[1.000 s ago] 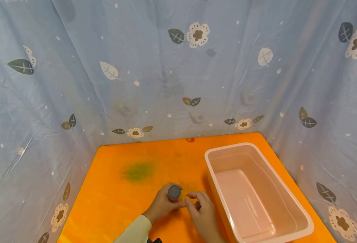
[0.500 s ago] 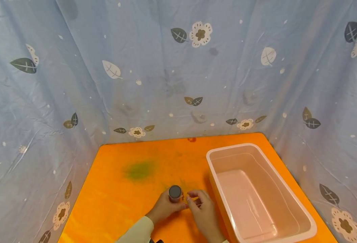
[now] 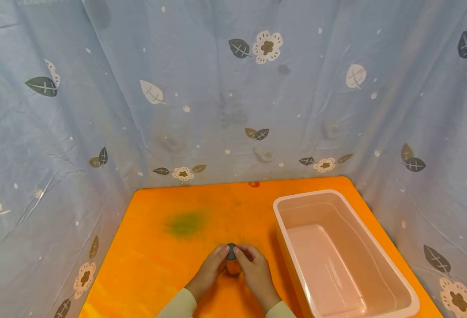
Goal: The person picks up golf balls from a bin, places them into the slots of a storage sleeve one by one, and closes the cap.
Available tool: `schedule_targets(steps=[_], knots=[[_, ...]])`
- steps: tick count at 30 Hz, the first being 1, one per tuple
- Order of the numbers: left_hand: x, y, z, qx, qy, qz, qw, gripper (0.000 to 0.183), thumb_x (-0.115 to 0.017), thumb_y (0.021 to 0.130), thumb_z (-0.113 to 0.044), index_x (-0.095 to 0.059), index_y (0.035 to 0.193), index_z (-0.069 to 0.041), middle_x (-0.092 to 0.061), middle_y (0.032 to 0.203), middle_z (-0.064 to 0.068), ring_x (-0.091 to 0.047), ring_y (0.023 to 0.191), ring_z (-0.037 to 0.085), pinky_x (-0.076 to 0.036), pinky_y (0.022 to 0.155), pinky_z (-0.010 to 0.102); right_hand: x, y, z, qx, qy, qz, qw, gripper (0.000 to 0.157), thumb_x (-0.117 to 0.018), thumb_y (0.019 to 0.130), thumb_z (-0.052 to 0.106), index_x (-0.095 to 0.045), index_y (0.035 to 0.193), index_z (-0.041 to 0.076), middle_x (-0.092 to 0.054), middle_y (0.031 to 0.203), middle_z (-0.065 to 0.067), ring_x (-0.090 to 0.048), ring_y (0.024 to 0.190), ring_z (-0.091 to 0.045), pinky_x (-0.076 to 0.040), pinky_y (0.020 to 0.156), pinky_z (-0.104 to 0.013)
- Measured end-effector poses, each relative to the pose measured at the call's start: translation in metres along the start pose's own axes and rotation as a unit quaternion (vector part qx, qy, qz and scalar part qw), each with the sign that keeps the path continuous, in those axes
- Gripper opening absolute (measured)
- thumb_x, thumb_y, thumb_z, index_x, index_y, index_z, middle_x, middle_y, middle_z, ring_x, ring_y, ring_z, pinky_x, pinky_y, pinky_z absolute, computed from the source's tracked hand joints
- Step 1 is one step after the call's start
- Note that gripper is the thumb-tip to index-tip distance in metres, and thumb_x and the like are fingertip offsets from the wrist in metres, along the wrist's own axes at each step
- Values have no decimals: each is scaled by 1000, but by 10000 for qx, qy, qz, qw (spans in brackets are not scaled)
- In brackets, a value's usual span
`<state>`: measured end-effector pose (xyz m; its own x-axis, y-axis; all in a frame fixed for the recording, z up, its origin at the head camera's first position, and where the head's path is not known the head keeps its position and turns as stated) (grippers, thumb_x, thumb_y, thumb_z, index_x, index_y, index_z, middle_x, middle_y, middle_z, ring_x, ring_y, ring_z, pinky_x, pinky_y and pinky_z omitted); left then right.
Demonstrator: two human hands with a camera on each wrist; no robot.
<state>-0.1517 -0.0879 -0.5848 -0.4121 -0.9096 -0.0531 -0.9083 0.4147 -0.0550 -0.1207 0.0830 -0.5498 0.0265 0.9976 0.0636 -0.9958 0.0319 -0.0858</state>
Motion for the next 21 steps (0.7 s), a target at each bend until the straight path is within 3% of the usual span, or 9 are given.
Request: schedule_targets(steps=[6, 10, 16, 21], knots=[[-3, 1, 4, -19, 200, -429, 9989, 43, -49, 116, -44, -70, 124, -8, -66, 122, 4, -57, 115, 22, -42, 104, 41, -3, 3, -2, -51, 114, 16, 9999, 30, -72, 108, 29, -75, 120, 1, -73, 113, -7, -65, 104, -23, -59, 86, -43], [-3, 1, 7, -105, 324, -653, 9973, 38, -53, 115, -41, -69, 113, -7, -65, 107, 2, -57, 102, 21, -44, 92, 33, -5, 4, -4, -136, 256, 20, 9996, 26, -74, 107, 27, -76, 115, 3, -72, 108, -8, -63, 100, -25, -58, 82, -41], [-3, -1, 1, -27, 265, -595, 9979, 37, -55, 114, -42, -66, 107, -8, -61, 99, 2, -56, 96, 27, -42, 84, 35, 0, 5, -1, -436, 459, 370, 9973, 32, -71, 108, 33, -74, 121, 3, -71, 118, -8, -62, 111, -26, -54, 92, -46], [-3, 4, 0, 34, 7, -422, 9991, 39, -53, 115, -45, -65, 109, -9, -61, 103, 4, -54, 101, 30, -41, 88, 40, 3, 11, 0, -470, 505, 300, 9972, 30, -73, 107, 32, -75, 117, 4, -71, 117, -9, -63, 111, -27, -55, 93, -47]])
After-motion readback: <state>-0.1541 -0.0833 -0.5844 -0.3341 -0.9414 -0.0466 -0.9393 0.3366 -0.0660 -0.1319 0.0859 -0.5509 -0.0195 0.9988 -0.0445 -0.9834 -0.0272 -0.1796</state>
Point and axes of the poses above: each hand's wrist, its own y-axis towards the middle knuckle, its own x-axis out of the back of the hand, z = x × y, the point moved 1 cm from there along y, towards the middle knuckle
